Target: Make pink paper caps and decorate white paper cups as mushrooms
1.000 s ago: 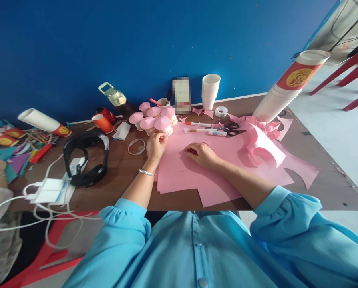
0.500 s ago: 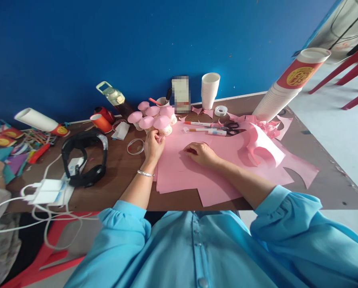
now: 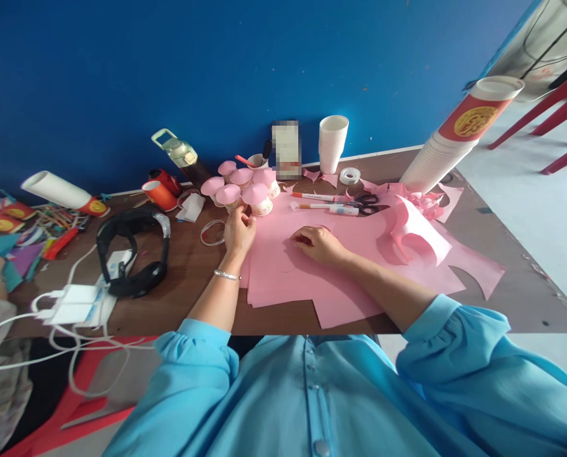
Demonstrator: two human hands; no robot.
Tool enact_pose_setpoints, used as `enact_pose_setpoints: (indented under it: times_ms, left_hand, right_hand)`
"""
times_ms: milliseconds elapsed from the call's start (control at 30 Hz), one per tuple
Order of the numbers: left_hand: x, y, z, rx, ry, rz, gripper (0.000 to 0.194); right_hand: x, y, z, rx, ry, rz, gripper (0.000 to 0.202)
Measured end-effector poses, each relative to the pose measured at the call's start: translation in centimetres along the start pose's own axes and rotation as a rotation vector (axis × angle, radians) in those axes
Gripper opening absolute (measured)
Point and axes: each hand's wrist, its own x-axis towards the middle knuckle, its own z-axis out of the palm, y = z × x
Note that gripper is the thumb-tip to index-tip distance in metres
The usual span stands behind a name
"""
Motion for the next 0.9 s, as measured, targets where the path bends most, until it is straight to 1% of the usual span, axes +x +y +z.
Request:
enact_pose_setpoints:
  times_ms: [100,200,300,433,533,667,800,900]
  left_hand:
    - [-0.1,0.4,0.0,0.033,-0.027,0.013,0.038]
    - [0.0,1.0,0.1,0.038,-0.029,0.015,0.034]
    - [0.3,1.7,0.2,0.05,-0.047,-0.043,0.031]
    - [0.7,2.3,0.4,0.07,-0.053,-0.116,0.034]
    - [1.2,2.4,0.5,0.061,-0.039,-0.106,0.037]
    - [1.8,2.7,0.3,0.068,-0.053,-0.092,0.047]
    - [1.8,3.3,-0.1,0.081,-0.075,-0.132,0.046]
    - [1.5,3.3,-0.4,0.108,-0.08,-0.173,0.046]
  right_hand:
    - [0.0,0.0,0.0,-0.008,-0.007,-0.001,0.02]
    - [0.0,-0.1,-0.1,-0.009,-0.003,-0.001,0.021]
    - [-0.1,-0.2,-0.1,0.009,0.012,-0.007,0.02]
    - [-0.1,-0.2,-0.1,0.012,0.009,-0.013,0.019]
    - [-0.1,-0.2,0.0,0.001,0.006,-0.016,0.02]
    - [-0.1,-0.1,0.0,-0.002,0.003,-0.015,0.019]
    - [0.0,-0.2,0.0,-0.009,0.005,-0.013,0.018]
    - [-0.1,-0.3,0.0,-0.018,-0.003,-0.001,0.017]
